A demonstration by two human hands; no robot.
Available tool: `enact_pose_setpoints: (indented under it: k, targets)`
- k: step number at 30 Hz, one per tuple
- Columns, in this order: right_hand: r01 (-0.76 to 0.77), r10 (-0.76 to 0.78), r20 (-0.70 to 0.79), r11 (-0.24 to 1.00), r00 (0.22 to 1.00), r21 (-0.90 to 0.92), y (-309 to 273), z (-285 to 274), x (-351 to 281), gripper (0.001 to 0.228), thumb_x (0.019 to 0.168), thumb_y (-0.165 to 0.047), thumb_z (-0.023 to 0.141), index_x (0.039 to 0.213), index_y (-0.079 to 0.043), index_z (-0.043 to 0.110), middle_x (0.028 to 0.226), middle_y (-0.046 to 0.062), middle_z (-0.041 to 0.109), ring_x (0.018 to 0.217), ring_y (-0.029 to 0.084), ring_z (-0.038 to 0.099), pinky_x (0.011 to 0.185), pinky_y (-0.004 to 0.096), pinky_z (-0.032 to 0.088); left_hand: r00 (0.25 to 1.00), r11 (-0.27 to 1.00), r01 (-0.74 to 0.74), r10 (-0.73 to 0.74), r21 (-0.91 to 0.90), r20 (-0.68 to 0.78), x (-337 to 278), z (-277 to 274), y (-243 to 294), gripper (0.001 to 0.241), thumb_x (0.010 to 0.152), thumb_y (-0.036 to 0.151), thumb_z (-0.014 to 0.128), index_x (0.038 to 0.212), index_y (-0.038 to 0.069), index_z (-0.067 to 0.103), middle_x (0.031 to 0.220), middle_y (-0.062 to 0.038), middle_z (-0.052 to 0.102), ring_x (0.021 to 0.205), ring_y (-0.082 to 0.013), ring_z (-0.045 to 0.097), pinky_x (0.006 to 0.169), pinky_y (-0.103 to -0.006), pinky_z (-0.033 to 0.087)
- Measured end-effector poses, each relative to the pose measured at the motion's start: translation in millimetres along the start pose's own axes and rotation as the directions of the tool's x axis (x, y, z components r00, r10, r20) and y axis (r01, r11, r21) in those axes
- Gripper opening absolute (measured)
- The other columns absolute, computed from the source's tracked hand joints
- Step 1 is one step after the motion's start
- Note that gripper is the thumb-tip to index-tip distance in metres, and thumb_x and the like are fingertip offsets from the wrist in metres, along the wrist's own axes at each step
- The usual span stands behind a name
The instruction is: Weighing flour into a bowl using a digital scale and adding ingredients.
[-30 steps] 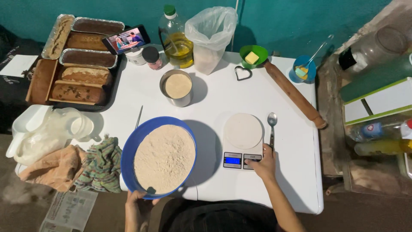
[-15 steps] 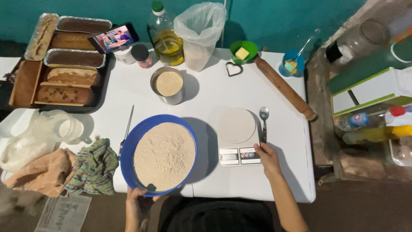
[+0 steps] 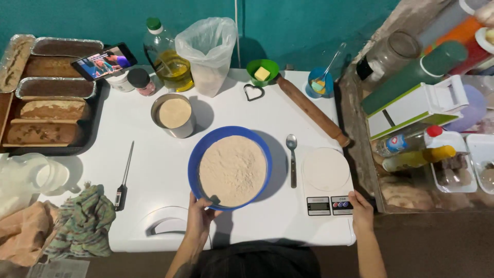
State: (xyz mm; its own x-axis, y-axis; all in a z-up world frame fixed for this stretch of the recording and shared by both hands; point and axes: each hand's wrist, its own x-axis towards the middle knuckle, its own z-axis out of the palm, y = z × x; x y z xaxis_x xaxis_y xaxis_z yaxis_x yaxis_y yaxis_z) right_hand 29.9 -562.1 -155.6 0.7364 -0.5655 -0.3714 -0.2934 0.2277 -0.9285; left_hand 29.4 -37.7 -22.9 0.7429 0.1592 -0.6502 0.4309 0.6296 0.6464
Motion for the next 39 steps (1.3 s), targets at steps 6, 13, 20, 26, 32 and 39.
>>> enact_pose_setpoints:
  k: [6, 13, 20, 26, 32, 39]
  targets:
    - [0.133, -0.155, -0.041, 0.934, 0.987, -0.332, 17, -4, 13, 0.045, 0.096, -0.036, 0.075, 0.126, -0.003, 0.072, 0.118, 0.008, 0.073, 0.108, 0.016, 0.063, 0.098, 0.032, 0.046, 1.000, 1.000, 0.015, -0.015, 0.011, 0.009, 8, 42, -9, 0.075, 0.072, 0.004, 0.054, 0.144, 0.023, 0.042, 0.118, -0.011, 0.064, 0.100, -0.0286, 0.068, 0.078, -0.0438, 0.062]
    - [0.226, -0.443, -0.120, 0.649, 0.888, -0.727, 36, 6, 4, 0.037, 0.100, -0.043, 0.074, 0.118, -0.010, 0.078, 0.117, 0.019, 0.066, 0.107, 0.037, 0.063, 0.096, 0.044, 0.047, 0.997, 0.997, 0.070, -0.069, 0.028, -0.027, 17, 63, -16, 0.090, 0.073, 0.004, 0.057, 0.154, 0.031, 0.031, 0.113, -0.014, 0.065, 0.090, -0.0246, 0.067, 0.070, -0.0365, 0.058]
    - [0.464, -0.688, 0.102, 0.365, 0.718, -0.807, -44, 73, -18, 0.028, 0.090, -0.021, 0.078, 0.116, -0.010, 0.077, 0.116, 0.015, 0.067, 0.112, 0.034, 0.062, 0.100, 0.043, 0.050, 0.988, 0.981, 0.155, -0.155, 0.114, -0.008, 8, 80, 7, 0.095, 0.077, 0.007, 0.063, 0.158, 0.036, 0.020, 0.119, -0.015, 0.062, 0.089, -0.0203, 0.069, 0.072, -0.0354, 0.059]
    - [0.766, -0.586, 0.494, 0.477, 0.643, -0.432, -182, 288, -8, 0.034, 0.089, -0.016, 0.077, 0.120, -0.004, 0.070, 0.117, 0.013, 0.071, 0.104, 0.029, 0.070, 0.090, 0.036, 0.054, 0.971, 0.955, 0.236, -0.241, 0.180, 0.005, 15, 67, 9, 0.088, 0.082, 0.024, 0.070, 0.158, 0.030, 0.026, 0.122, -0.018, 0.063, 0.096, -0.0282, 0.067, 0.078, -0.0425, 0.060]
    - [0.704, -0.386, 0.588, 0.384, 0.711, -0.598, -128, 434, 85, 0.084, 0.066, -0.046, 0.093, 0.125, 0.006, 0.062, 0.125, 0.025, 0.061, 0.111, 0.037, 0.063, 0.091, 0.043, 0.054, 0.969, 0.957, 0.245, -0.239, 0.156, -0.057, 24, 54, 6, 0.098, 0.077, 0.045, 0.070, 0.160, 0.035, 0.020, 0.145, -0.016, 0.060, 0.121, -0.0313, 0.066, 0.087, -0.0486, 0.058]
    - [0.539, -0.213, 0.496, 0.296, 0.842, -0.788, -143, 486, 72, 0.094, 0.060, -0.053, 0.093, 0.124, 0.006, 0.059, 0.131, 0.026, 0.054, 0.112, 0.040, 0.062, 0.090, 0.047, 0.054, 0.986, 0.972, 0.136, -0.114, 0.190, -0.121, 36, 39, 15, 0.099, 0.074, 0.050, 0.070, 0.158, 0.034, 0.021, 0.160, -0.005, 0.043, 0.146, -0.0299, 0.044, 0.109, -0.0614, 0.044]
